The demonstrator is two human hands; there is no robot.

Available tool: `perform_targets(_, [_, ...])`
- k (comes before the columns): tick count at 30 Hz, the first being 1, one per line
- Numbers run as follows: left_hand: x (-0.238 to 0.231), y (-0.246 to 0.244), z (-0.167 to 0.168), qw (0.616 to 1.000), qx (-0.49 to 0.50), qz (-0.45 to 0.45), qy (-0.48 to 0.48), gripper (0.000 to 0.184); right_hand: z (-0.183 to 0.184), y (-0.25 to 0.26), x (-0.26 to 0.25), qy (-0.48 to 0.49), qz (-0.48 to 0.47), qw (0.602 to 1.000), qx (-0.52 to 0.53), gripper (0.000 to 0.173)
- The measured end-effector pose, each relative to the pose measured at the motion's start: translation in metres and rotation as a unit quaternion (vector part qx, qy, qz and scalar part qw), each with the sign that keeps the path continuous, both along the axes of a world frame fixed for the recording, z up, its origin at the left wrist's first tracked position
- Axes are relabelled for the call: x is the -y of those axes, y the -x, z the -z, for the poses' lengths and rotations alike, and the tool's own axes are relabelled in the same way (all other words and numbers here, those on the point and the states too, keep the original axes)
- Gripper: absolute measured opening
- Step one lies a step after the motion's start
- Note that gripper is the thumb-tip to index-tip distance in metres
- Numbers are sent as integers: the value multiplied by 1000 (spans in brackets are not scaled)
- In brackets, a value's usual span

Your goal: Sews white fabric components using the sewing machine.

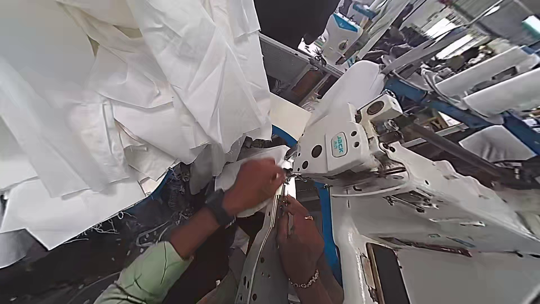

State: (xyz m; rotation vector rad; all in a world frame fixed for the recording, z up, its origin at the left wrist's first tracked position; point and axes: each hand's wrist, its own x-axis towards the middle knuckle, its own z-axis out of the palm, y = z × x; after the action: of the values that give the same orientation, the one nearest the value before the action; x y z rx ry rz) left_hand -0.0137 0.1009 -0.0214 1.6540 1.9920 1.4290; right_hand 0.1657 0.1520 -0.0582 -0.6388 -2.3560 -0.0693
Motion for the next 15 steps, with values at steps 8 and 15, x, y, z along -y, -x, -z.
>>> perform_targets(8, [-33,1,163,930,208,2,304,37,-5,-15,18,-33,-93,995,-16,22])
perform_targets(15, [91,19,14,979,-79,-34,184,24,-37,56,69,171,-223,823,494,37])
